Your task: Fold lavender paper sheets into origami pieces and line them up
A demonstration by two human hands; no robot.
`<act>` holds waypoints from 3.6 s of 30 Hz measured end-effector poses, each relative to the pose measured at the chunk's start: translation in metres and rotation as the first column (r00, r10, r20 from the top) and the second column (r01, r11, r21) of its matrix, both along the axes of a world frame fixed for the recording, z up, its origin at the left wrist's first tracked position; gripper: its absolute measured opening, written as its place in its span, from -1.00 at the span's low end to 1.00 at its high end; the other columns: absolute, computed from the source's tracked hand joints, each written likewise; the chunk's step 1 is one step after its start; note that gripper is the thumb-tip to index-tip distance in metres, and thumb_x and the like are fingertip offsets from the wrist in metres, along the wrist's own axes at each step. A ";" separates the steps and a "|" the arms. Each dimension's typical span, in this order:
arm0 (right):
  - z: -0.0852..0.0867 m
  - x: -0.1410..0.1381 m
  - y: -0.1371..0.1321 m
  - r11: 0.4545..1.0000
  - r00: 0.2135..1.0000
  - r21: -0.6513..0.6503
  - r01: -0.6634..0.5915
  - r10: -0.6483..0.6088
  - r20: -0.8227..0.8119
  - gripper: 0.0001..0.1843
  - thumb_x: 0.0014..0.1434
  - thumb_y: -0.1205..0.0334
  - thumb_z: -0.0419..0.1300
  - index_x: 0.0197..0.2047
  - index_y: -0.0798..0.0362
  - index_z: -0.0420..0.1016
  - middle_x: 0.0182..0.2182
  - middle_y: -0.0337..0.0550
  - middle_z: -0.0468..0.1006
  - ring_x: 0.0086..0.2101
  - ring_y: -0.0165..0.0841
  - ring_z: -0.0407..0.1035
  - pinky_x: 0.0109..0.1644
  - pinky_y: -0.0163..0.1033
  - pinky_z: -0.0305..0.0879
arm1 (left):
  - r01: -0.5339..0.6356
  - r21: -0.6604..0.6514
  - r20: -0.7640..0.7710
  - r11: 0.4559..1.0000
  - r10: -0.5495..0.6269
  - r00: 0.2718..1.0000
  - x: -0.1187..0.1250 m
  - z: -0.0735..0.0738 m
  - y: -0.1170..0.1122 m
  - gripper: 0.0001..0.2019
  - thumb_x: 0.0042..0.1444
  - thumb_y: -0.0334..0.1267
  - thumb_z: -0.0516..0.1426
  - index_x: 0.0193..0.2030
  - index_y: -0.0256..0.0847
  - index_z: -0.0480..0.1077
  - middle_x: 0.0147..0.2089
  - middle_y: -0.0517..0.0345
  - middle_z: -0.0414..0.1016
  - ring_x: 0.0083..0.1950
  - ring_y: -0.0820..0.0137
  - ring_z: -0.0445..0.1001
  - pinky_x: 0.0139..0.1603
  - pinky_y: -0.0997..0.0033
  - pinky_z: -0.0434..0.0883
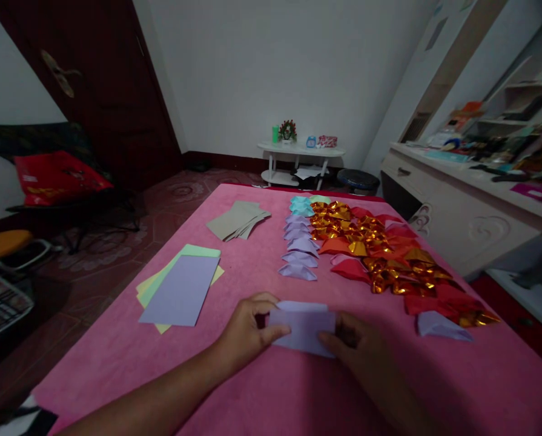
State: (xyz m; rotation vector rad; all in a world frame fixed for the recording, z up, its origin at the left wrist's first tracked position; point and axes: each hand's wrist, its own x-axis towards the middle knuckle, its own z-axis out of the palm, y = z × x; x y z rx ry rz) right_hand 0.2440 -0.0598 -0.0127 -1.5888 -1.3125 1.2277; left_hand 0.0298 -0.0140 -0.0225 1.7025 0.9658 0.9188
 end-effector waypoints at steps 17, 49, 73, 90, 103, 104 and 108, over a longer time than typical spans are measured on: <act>-0.012 -0.015 0.032 0.931 0.974 0.309 0.193 -0.144 -0.175 -0.75 0.04 0.11 0.23 -0.55 0.07 0.40 -0.42 -0.16 0.44 -0.36 -0.31 0.29 -0.33 -0.30 0.18 | -0.243 -0.106 0.174 0.964 0.259 0.950 -0.002 -0.003 0.017 -0.78 0.01 -0.20 0.22 -0.53 -0.31 0.50 -0.38 0.06 0.41 -0.33 0.41 0.36 -0.35 0.49 0.29; -0.014 -0.016 0.034 0.903 0.946 0.330 0.274 -0.192 -0.259 -0.73 -0.04 0.22 0.29 -0.63 0.08 0.31 -0.51 -0.25 0.33 -0.46 -0.41 0.22 -0.42 -0.34 0.12 | -0.259 -0.124 0.168 0.958 0.278 0.946 -0.003 -0.001 0.015 -0.82 0.06 -0.24 0.19 -0.45 -0.28 0.55 -0.28 0.01 0.51 -0.24 0.37 0.43 -0.28 0.47 0.35; -0.014 -0.016 0.033 0.898 0.921 0.275 0.344 -0.265 -0.286 -0.77 -0.06 0.18 0.30 -0.62 0.10 0.42 -0.50 -0.21 0.43 -0.45 -0.39 0.28 -0.43 -0.35 0.16 | -0.277 -0.189 0.181 0.942 0.311 0.933 -0.002 -0.004 0.015 -0.82 0.00 -0.21 0.22 -0.50 -0.29 0.52 -0.34 0.05 0.51 -0.29 0.41 0.41 -0.30 0.51 0.33; -0.015 -0.016 0.031 0.896 0.908 0.238 0.374 -0.302 -0.290 -0.77 -0.07 0.17 0.31 -0.61 0.10 0.43 -0.46 -0.17 0.50 -0.45 -0.39 0.31 -0.43 -0.35 0.19 | -0.295 -0.208 0.179 0.933 0.333 0.926 -0.001 -0.006 0.015 -0.77 -0.03 -0.19 0.24 -0.55 -0.31 0.45 -0.43 0.11 0.44 -0.38 0.45 0.35 -0.37 0.52 0.29; -0.011 -0.018 0.030 0.884 0.921 0.280 0.375 -0.321 -0.221 -0.72 -0.08 0.15 0.31 -0.64 0.09 0.37 -0.54 -0.22 0.42 -0.50 -0.42 0.26 -0.46 -0.36 0.17 | -0.304 -0.227 0.194 0.925 0.349 0.917 0.000 -0.003 0.013 -0.73 -0.06 -0.18 0.24 -0.61 -0.32 0.37 -0.53 0.16 0.37 -0.48 0.50 0.28 -0.47 0.55 0.22; -0.012 -0.018 0.030 0.882 0.921 0.282 0.377 -0.325 -0.215 -0.73 -0.08 0.16 0.31 -0.65 0.09 0.37 -0.54 -0.22 0.43 -0.50 -0.41 0.27 -0.46 -0.36 0.18 | -0.307 -0.224 0.189 0.925 0.350 0.917 0.000 -0.003 0.013 -0.73 -0.06 -0.18 0.24 -0.61 -0.32 0.37 -0.53 0.16 0.37 -0.48 0.51 0.28 -0.48 0.55 0.22; -0.014 -0.018 0.030 0.882 0.925 0.287 0.374 -0.330 -0.189 -0.73 -0.08 0.16 0.31 -0.64 0.08 0.37 -0.55 -0.24 0.43 -0.50 -0.42 0.27 -0.46 -0.36 0.18 | -0.323 -0.209 0.176 0.923 0.361 0.916 0.000 -0.005 0.014 -0.73 -0.06 -0.20 0.24 -0.62 -0.32 0.34 -0.55 0.20 0.34 -0.50 0.54 0.25 -0.50 0.57 0.19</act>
